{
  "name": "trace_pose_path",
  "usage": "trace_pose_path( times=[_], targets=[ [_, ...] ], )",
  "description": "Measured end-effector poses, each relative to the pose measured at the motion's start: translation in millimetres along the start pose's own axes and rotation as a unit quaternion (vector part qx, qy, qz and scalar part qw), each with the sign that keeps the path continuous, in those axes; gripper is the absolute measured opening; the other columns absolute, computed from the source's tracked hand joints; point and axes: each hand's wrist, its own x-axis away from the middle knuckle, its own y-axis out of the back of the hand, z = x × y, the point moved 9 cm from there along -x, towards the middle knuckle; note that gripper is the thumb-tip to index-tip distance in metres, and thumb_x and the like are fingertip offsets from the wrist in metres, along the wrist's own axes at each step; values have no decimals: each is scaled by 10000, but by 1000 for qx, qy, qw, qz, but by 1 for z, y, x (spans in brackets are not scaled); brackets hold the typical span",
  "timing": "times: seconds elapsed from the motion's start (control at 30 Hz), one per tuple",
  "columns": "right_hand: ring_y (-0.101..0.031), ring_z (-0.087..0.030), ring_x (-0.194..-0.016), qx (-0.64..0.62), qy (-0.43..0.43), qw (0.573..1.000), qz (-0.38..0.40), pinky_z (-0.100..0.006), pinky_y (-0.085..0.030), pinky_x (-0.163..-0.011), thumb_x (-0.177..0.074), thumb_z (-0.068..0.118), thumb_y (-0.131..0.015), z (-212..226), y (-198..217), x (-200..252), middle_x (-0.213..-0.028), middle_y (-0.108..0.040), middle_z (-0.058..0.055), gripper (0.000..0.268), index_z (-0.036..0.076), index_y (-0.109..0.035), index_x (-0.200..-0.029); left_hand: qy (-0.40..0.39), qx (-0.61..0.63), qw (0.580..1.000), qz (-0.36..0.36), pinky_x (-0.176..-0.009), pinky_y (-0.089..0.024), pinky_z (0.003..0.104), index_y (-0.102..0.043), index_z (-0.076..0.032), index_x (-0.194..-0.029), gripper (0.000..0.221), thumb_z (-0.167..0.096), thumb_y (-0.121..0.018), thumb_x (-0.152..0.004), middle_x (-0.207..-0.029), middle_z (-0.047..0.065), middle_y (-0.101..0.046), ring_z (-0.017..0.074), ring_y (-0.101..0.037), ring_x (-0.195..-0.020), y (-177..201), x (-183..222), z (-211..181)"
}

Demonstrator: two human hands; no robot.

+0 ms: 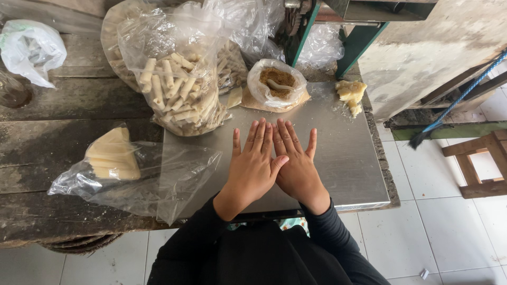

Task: The person removes thin triangular dough sheets from a plastic bag and folds each sheet in half by hand, then places the folded pieces into a growing stack on the metal table. The person repeats this folding and stacking process for many sheets.

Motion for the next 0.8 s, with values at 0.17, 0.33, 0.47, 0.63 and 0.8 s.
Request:
trace_pose_path(
  times=[0.17,0.33,0.47,0.63,0.8],
  targets=[
    [-183,-274,-1577,1,3,1000,-10,-643,116,-1196,-1045,347,-421,3,3,0,-1687,-258,-156,661,68,-265,-1624,7,-2,1000,-1,-1230,-39,615,-318,52,-1561,786,-561,-265,-1072,-1625,240,-326,354,-229,-1548,2,1,0],
    [-182,-274,-1578,13,3,1000,-12,-643,114,-1197,-1048,342,-416,3,3,0,-1687,-255,-158,653,69,-268,-1623,3,-1,1000,-2,-1228,-49,621,-325,48,-1561,775,-552,-285,-1072,-1622,238,-332,354,-231,-1547,9,0,-2],
    [-189,-259,-1585,34,-5,999,-7,-633,99,-1210,-1039,318,-425,1,5,-1,-1698,-256,-145,660,56,-275,-1626,28,79,996,-32,-1196,-186,598,-481,7,-1467,614,-441,-443,-1049,-1495,188,-518,345,-423,-1458,25,-9,2],
    [-231,-280,-1560,-8,-2,1000,-23,-649,66,-1208,-1019,379,-519,5,14,0,-1678,-276,-146,710,30,-296,-1596,134,326,933,-78,-941,-529,393,-739,-50,-1178,290,-233,-690,-957,-1121,99,-782,242,-760,-958,31,-21,39],
    [-284,-279,-1539,60,-14,997,-42,-680,9,-1202,-1001,424,-567,12,16,-2,-1663,-319,-122,725,43,-354,-1580,162,494,844,-131,-791,-608,249,-770,16,-1030,172,-117,-750,-924,-981,103,-804,128,-783,-885,19,-24,56]
  ],
)
